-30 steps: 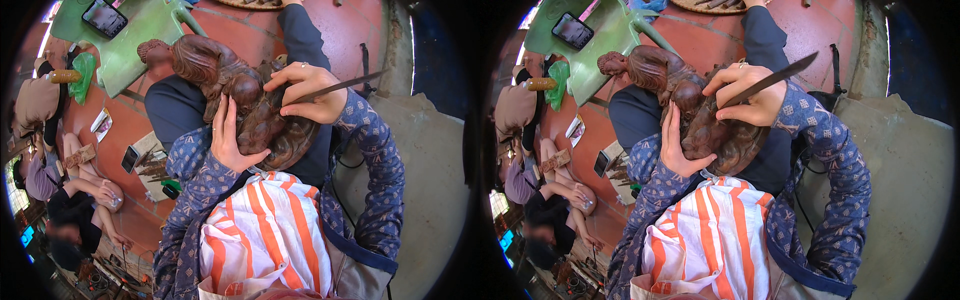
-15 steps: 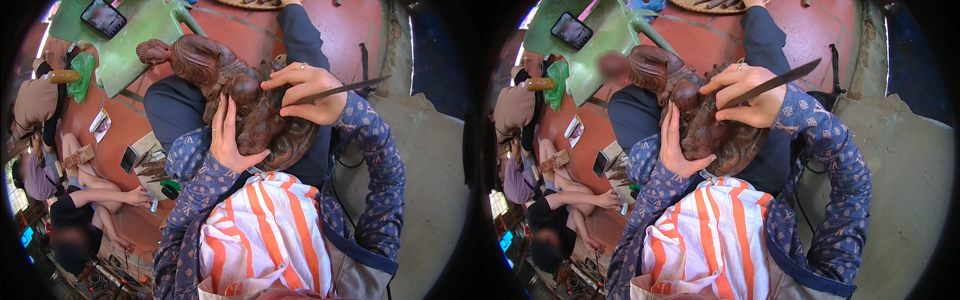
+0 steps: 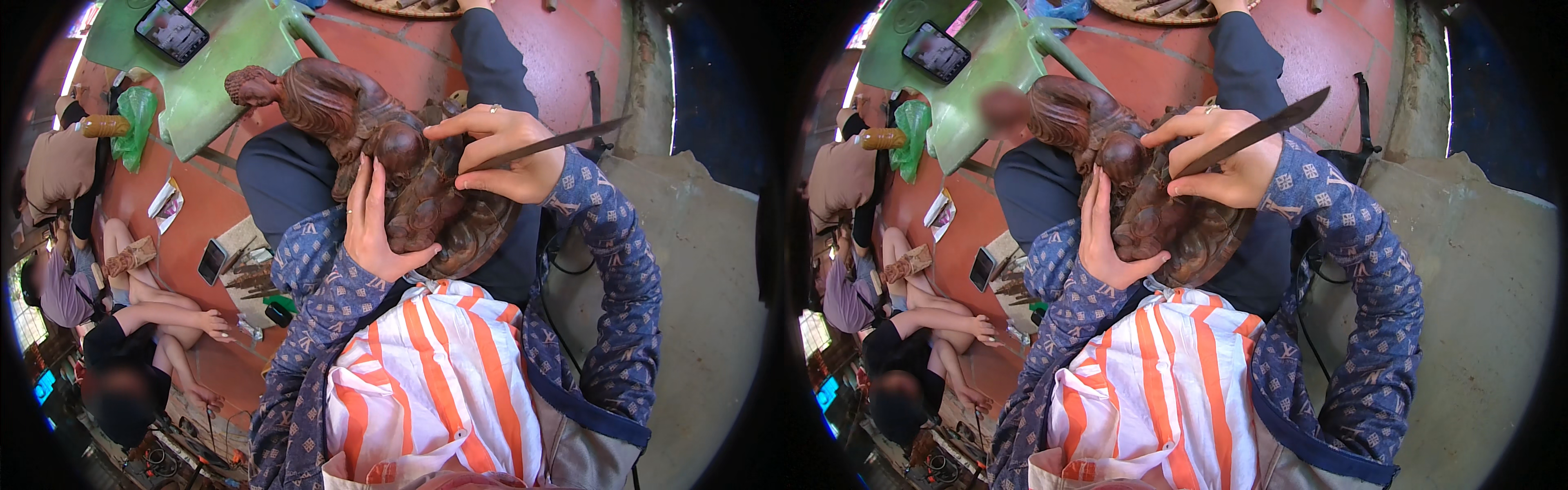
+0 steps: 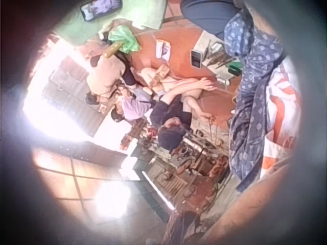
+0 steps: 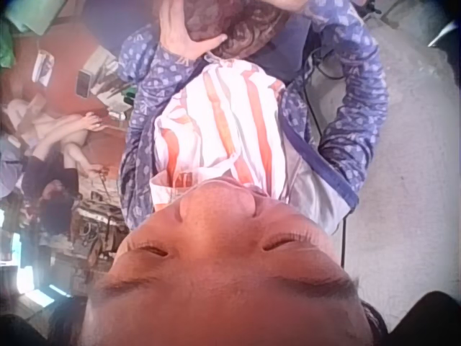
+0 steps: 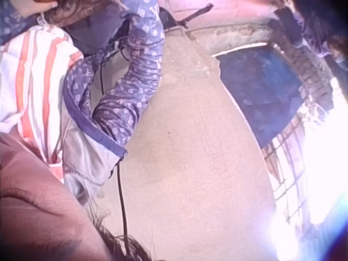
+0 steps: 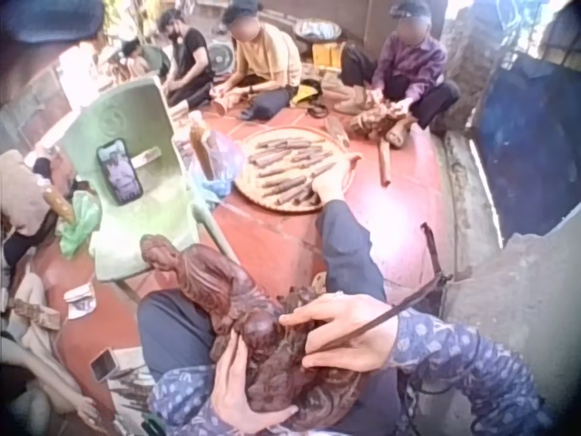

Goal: The person carves a wooden sculpture of a reclining figure using a small carving knife. They hold the sculpture on their lap and carefully shape the surface with precise hand movements.

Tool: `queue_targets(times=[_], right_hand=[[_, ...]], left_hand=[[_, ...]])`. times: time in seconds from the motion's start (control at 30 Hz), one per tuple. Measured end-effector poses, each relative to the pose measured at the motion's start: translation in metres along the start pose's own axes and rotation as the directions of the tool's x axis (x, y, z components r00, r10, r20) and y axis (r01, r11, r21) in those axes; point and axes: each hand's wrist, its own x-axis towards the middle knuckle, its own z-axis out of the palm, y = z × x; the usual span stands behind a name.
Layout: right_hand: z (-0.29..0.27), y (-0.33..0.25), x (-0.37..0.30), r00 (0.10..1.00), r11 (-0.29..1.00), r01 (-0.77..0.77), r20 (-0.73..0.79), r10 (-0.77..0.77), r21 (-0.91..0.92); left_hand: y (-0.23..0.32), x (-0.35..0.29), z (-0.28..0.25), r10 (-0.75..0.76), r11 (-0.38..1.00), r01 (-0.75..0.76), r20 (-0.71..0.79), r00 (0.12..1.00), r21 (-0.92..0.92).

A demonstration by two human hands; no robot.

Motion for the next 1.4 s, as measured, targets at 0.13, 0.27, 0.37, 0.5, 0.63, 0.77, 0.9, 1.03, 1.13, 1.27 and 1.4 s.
queue_targets(times=[0.13, 0.27, 0.37, 0.5, 0.63, 0.77, 0.9, 1.03, 1.13, 1.27, 1.4], right_hand=[[0.002, -0.013, 0.0, 0.993, 0.993, -0.118, 0.015, 0.118, -0.004], [0.008, -0.02, 0.0, 0.993, 0.987, -0.122, -0.011, 0.122, -0.103], [0.008, -0.015, -0.002, 0.996, 0.987, -0.088, -0.01, 0.087, -0.133], [0.003, -0.012, -0.002, 0.996, 0.992, -0.08, 0.041, 0.084, -0.098], [-0.007, -0.001, 0.003, 0.992, 0.999, -0.045, 0.115, 0.047, -0.019], [-0.005, -0.011, 0.005, 0.989, 0.993, -0.106, 0.096, 0.111, -0.054], [0.003, -0.017, 0.004, 0.996, 0.988, -0.085, 0.03, 0.09, -0.131], [-0.001, -0.009, 0.003, 0.998, 0.989, -0.013, 0.066, 0.024, -0.149], [-0.011, -0.004, 0.007, 0.988, 0.994, 0.006, 0.155, 0.011, -0.11], [-0.012, -0.001, 0.009, 0.982, 0.997, -0.019, 0.187, 0.032, -0.073], [-0.006, -0.016, 0.011, 0.992, 0.989, -0.007, 0.126, 0.025, -0.145]], left_hand=[[-0.001, 0.0, -0.002, 0.003, 1.0, -0.003, 0.009, 1.0, 0.007], [0.0, 0.0, -0.002, 0.005, 1.0, -0.005, 0.011, 1.0, 0.008], [0.001, -0.001, -0.002, 0.005, 1.0, -0.005, 0.009, 1.0, 0.011], [0.0, 0.0, -0.001, 0.006, 1.0, -0.006, 0.001, 1.0, -0.004], [0.0, 0.0, -0.002, 0.003, 1.0, -0.003, 0.01, 1.0, -0.003], [0.001, 0.0, -0.002, -0.005, 1.0, 0.005, 0.01, 1.0, -0.002], [0.002, 0.0, -0.003, -0.011, 1.0, 0.011, 0.013, 1.0, 0.008], [0.0, 0.0, -0.001, 0.006, 1.0, -0.006, 0.0, 1.0, -0.011], [0.002, 0.0, -0.001, -0.005, 1.0, 0.005, 0.007, 1.0, -0.005], [0.0, 0.0, -0.002, -0.005, 1.0, 0.005, 0.008, 1.0, -0.004], [0.002, 0.0, -0.002, -0.012, 1.0, 0.012, 0.008, 1.0, -0.005]])
